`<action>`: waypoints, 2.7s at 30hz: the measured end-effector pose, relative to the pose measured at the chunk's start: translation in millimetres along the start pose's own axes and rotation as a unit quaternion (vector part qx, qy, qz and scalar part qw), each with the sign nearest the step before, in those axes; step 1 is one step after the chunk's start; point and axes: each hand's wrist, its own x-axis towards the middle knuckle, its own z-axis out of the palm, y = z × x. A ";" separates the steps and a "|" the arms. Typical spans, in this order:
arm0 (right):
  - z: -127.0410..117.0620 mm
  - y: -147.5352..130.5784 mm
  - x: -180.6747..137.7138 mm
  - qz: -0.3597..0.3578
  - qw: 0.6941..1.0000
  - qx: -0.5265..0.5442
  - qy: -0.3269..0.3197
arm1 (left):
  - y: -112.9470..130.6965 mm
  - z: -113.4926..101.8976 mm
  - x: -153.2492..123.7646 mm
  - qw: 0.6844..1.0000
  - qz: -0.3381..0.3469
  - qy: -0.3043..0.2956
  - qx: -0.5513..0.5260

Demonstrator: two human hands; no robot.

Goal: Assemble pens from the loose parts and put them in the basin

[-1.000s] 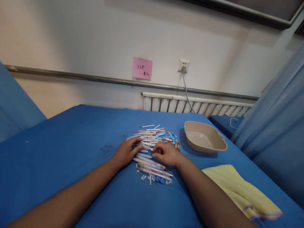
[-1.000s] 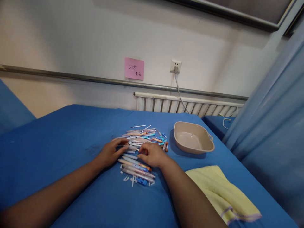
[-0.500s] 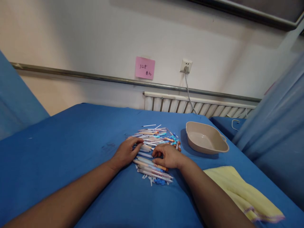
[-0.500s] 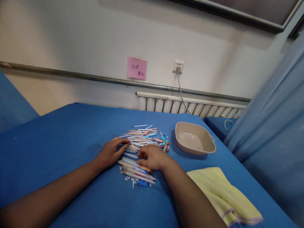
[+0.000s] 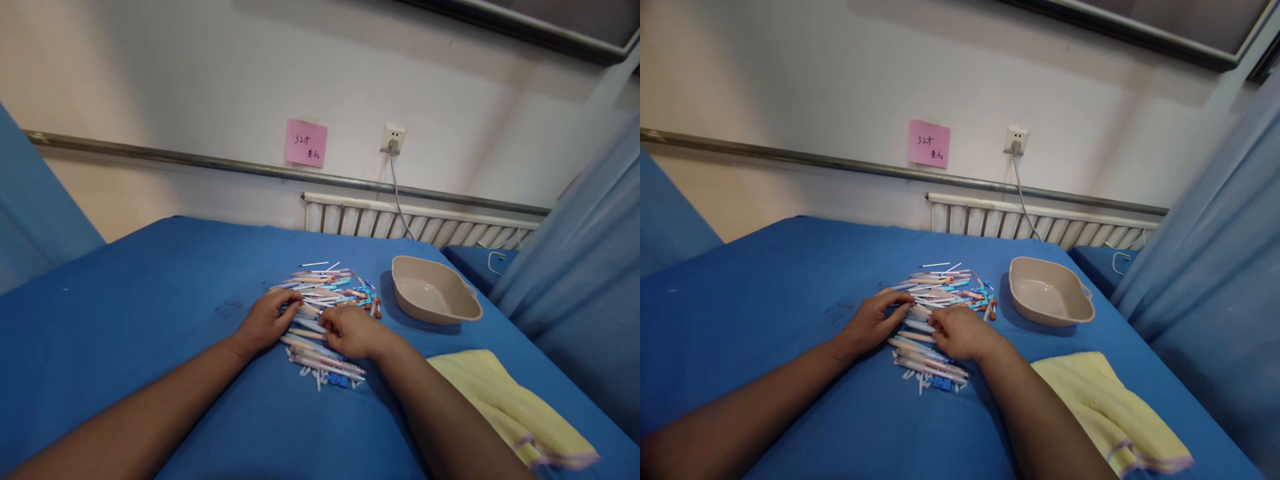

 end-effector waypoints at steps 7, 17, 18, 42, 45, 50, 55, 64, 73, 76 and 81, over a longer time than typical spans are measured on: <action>13.5 20.5 2.3 0.052 0.980 0.191 0.032 | 11.1 -3.8 -2.1 0.995 0.083 -0.059 -0.010; 21.6 37.6 2.3 0.105 0.952 0.280 0.063 | 6.8 -3.8 -0.6 0.998 0.053 -0.045 -0.010; 22.3 37.4 2.7 0.104 0.950 0.286 0.065 | 6.7 -3.1 -0.9 0.998 0.053 -0.045 -0.014; 29.8 37.9 5.0 0.101 0.952 0.272 0.094 | 1.2 1.1 -3.9 0.999 0.021 -0.041 -0.021; 27.5 36.9 5.3 0.113 0.943 0.297 0.097 | 2.4 0.3 -4.5 0.999 0.002 -0.053 -0.008; 25.0 35.2 4.5 0.110 0.940 0.306 0.106 | 3.4 -3.2 -2.8 0.996 -0.055 -0.061 -0.024; 25.8 37.0 4.3 0.108 0.937 0.314 0.108 | 4.7 -2.0 -2.0 0.999 0.012 -0.032 -0.042; 26.9 53.4 -0.1 0.171 0.922 0.335 0.092 | -4.6 -8.3 -0.5 0.991 -0.068 0.112 0.024; 6.0 37.7 -2.1 0.064 0.984 0.091 0.142 | -6.0 -9.9 3.8 0.980 -0.123 0.153 0.039; 2.3 32.4 -2.3 0.047 0.986 0.067 0.144 | -7.4 -7.6 4.5 0.983 -0.129 0.132 0.026; 2.0 41.8 -3.6 0.090 0.977 0.116 0.157 | -11.2 -3.4 3.9 0.987 -0.129 0.095 0.012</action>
